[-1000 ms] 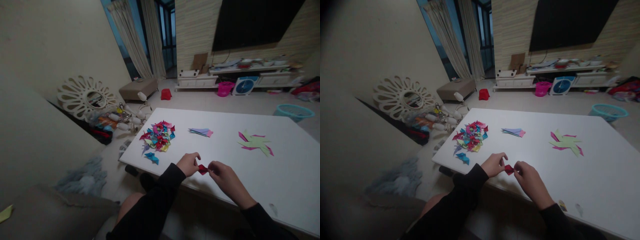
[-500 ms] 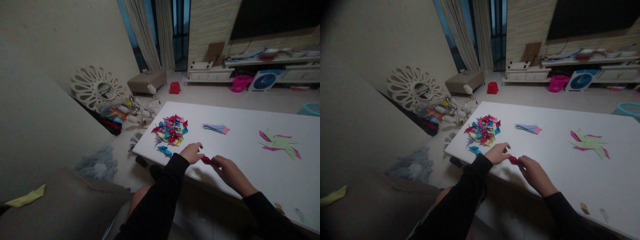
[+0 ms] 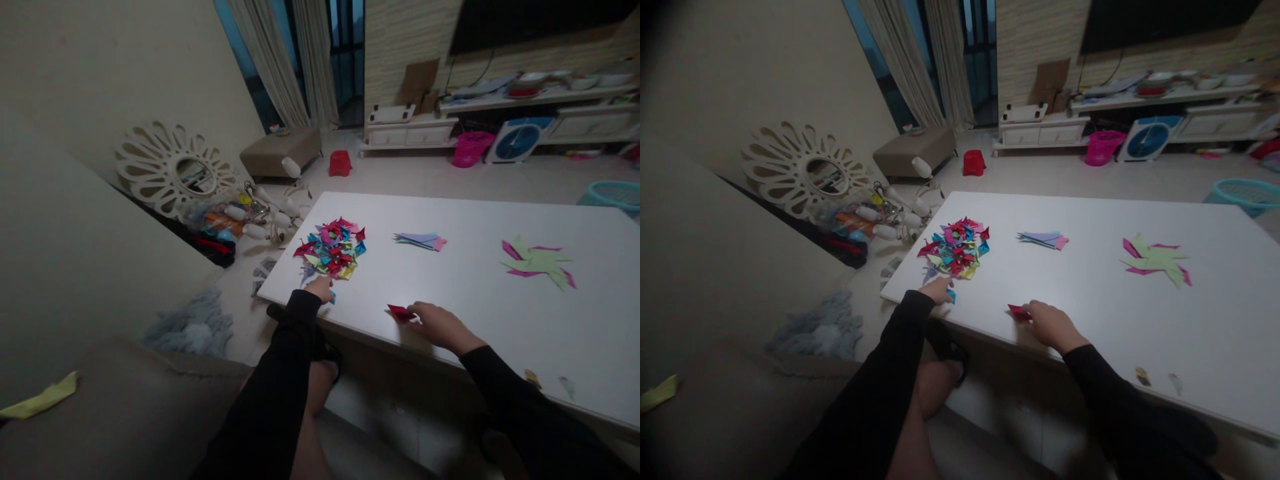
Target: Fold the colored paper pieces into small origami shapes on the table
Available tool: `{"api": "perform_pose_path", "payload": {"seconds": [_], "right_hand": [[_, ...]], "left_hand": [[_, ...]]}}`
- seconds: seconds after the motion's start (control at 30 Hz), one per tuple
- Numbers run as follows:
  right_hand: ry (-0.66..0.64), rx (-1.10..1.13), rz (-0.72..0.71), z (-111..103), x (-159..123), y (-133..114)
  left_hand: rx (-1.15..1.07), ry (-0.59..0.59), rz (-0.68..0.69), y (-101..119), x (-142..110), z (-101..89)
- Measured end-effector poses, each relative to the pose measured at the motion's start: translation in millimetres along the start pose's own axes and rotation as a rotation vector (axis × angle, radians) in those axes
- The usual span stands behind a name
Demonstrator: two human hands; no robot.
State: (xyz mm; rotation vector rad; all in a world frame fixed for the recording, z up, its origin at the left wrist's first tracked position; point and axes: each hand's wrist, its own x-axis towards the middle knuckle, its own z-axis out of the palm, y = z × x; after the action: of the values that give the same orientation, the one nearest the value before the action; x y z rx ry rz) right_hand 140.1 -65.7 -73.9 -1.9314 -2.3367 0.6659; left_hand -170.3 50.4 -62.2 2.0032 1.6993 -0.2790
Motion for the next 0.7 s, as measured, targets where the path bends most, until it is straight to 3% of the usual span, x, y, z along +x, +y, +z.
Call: {"api": "perform_pose_path", "payload": {"seconds": [0.2, 0.47, 0.7], "right_hand": [[0.042, 0.003, 0.002, -7.6, -10.7, 6.0], [0.058, -0.019, 0.044, -24.1, -35.7, 18.4], [0.114, -0.023, 0.070, -20.0, -61.4, 49.4]], "left_hand": [[0.090, -0.049, -0.031, 16.5, 2.5, 18.6], [0.168, -0.036, -0.006, 20.3, 9.0, 26.8], [0.174, 0.007, 0.043, 17.6, 21.2, 33.4]]}}
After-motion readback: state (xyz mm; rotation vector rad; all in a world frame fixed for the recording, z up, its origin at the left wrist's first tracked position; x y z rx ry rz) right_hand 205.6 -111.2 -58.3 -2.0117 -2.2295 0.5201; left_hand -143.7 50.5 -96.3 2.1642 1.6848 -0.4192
